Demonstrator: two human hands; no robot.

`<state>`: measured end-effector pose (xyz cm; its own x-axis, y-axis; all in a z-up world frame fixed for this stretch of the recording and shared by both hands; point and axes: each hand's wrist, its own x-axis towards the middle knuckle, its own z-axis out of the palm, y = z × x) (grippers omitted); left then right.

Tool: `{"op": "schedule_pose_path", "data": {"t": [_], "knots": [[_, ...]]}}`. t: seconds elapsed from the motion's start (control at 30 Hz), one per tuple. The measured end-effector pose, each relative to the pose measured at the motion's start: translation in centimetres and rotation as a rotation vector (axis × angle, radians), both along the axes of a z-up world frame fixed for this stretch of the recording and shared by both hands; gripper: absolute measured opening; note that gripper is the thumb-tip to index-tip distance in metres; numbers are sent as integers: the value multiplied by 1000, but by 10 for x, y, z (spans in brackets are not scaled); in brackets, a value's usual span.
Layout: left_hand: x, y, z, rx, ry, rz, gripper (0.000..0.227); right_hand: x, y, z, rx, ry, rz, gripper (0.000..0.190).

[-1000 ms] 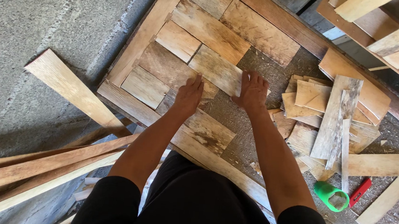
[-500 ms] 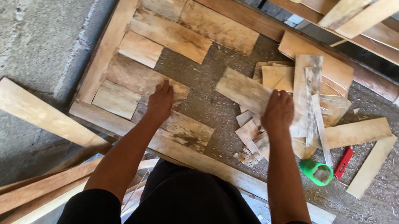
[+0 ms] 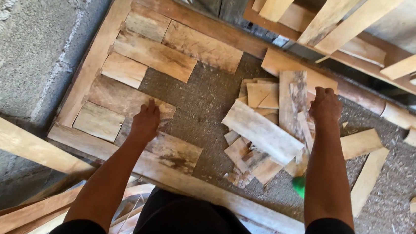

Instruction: Arranging and fitting small wooden planks into a larger rectangular wooden frame on a workbench.

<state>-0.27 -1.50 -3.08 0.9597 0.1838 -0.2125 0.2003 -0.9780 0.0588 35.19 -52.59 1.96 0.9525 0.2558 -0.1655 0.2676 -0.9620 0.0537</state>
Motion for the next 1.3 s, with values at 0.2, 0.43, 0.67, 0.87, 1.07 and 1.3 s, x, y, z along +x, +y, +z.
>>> {"op": "schedule_pose_path", "data": {"t": [0.2, 0.43, 0.67, 0.87, 1.07, 1.3], "knots": [[10, -7, 42, -20, 188, 57, 75, 70, 18, 9, -37, 112, 119, 95], [0, -2, 5, 16, 102, 60, 67, 92, 42, 35, -81, 320, 104, 130], [2, -5, 11, 17, 122, 64, 57, 84, 47, 38, -35, 293, 78, 132], [5, -6, 11, 41, 140, 41, 56, 57, 28, 49, -7, 266, 19, 135], [3, -3, 6, 59, 103, -7, 57, 52, -31, 23, -178, 52, -112, 93], [3, 1, 16, 84, 140, -65, 69, 53, -131, -12, -534, -165, -355, 96]]}}
